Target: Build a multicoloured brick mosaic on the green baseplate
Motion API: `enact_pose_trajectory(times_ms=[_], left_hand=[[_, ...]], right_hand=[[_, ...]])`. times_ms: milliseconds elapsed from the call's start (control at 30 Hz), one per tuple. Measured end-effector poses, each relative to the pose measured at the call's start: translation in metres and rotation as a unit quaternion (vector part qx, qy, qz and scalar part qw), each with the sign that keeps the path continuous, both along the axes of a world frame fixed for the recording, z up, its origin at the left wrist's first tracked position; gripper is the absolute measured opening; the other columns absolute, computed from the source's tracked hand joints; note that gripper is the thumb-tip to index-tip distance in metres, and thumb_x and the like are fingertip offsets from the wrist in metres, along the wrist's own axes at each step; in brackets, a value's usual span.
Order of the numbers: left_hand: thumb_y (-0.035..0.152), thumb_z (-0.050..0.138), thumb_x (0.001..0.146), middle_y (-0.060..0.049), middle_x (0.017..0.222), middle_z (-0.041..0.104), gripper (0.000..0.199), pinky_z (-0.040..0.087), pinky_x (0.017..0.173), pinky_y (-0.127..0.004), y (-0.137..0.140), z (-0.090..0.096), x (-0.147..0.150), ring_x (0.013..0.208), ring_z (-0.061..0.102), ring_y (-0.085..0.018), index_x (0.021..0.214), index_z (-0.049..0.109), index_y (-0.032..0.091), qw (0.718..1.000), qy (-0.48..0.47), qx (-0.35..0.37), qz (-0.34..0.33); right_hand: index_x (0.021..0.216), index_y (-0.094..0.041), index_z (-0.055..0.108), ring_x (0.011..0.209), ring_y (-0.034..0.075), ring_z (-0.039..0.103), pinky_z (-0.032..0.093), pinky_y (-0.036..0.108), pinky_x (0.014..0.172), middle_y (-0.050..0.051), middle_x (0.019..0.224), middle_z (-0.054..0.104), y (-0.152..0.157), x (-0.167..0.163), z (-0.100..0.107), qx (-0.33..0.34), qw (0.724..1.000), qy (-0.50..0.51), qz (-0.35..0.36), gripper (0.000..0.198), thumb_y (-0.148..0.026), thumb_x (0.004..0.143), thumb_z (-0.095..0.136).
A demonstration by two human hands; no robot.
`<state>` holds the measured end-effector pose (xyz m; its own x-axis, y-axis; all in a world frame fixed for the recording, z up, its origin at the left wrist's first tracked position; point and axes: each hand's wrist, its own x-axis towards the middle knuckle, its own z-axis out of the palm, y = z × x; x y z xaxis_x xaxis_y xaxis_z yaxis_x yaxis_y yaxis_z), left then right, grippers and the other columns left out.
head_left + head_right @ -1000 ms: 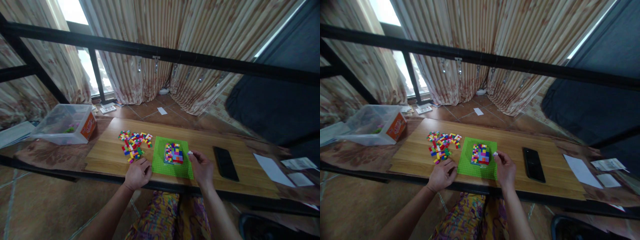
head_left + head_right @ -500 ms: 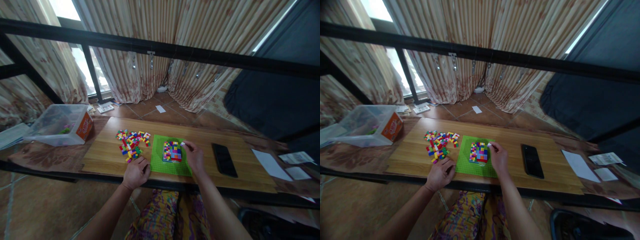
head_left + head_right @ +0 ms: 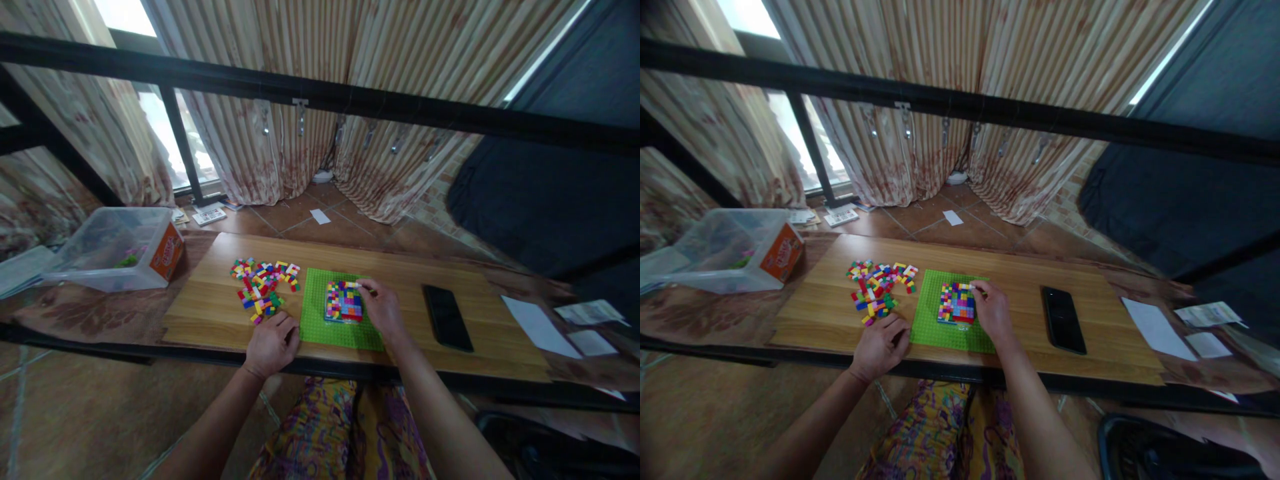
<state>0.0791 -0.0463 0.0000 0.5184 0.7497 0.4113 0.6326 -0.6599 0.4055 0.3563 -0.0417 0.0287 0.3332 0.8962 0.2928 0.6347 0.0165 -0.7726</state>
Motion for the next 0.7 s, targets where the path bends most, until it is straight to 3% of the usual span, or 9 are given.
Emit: enact_pose_trajectory(times_ms=[700], left_hand=[[0.02, 0.051, 0.088, -0.004, 0.079, 0.061, 0.013, 0.046, 0.065, -0.026, -0.0004, 0.0002, 0.0003, 0.072, 0.06, -0.015, 0.082, 0.062, 0.02, 1.0, -0.015, -0.009, -0.004]], right_hand=[[0.087, -0.028, 0.078, 0.089, 0.026, 0.071, 0.053, 0.043, 0.088, 0.003, 0.092, 0.079, 0.0049, 0.0065, 0.0022, -0.024, 1.0, 0.01, 0.017, 0.024, -0.041, 0.081, 0.06]])
